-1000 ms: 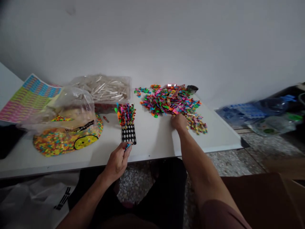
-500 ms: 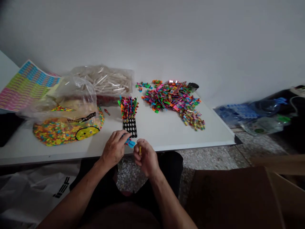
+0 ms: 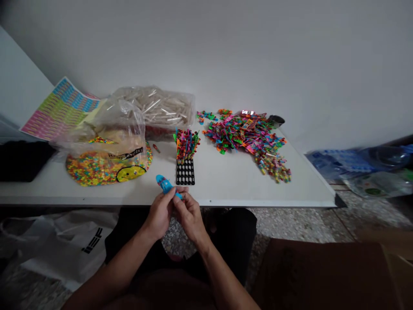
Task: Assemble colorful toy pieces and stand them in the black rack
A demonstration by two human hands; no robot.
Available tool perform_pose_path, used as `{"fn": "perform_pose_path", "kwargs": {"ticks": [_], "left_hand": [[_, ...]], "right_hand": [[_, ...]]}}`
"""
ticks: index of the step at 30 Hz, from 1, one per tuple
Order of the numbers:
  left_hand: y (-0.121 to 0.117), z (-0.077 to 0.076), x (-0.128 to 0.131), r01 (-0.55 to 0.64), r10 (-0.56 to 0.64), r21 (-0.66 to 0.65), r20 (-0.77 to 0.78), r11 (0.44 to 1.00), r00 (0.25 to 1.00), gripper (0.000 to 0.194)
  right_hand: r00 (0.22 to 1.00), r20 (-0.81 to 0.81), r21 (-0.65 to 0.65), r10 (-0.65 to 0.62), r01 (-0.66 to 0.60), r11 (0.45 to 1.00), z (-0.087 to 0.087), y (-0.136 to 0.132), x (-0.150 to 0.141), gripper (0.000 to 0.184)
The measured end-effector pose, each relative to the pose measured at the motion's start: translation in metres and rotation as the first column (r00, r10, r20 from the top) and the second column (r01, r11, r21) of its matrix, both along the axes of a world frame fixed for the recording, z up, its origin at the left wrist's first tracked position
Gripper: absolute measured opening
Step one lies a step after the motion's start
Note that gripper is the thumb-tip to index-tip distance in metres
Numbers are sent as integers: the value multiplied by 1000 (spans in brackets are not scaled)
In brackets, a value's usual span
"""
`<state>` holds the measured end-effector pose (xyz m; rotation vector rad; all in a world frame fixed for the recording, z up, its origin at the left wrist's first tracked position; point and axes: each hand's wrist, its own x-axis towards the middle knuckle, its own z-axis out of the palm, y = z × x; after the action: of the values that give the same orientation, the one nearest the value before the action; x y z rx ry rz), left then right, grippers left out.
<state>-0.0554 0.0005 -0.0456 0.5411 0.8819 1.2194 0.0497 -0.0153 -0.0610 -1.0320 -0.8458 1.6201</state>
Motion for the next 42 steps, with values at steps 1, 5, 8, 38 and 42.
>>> {"fn": "perform_pose_path", "kwargs": {"ticks": [1, 5, 8, 38, 42], "left_hand": [[2, 1, 3, -26, 29, -43, 62, 999, 998, 38], [12, 4, -1, -86, 128, -168, 256, 982, 958, 24], [16, 7, -7, -115, 187, -228, 329, 967, 926, 14], [14, 8, 0, -243, 269, -117, 333, 963, 904, 21], [13, 7, 3, -270, 269, -26, 233, 962, 935, 24]], "right_hand": [[999, 36, 34, -3, 2, 999, -1, 0, 0, 41], [947, 293, 186, -130, 77, 980, 0, -1, 12, 47], [889, 388, 206, -242, 172, 963, 3, -2, 21, 46], [917, 354, 253, -186, 98, 962, -7, -24, 1, 33], [941, 322, 172, -107, 53, 984, -7, -26, -1, 42]]}}
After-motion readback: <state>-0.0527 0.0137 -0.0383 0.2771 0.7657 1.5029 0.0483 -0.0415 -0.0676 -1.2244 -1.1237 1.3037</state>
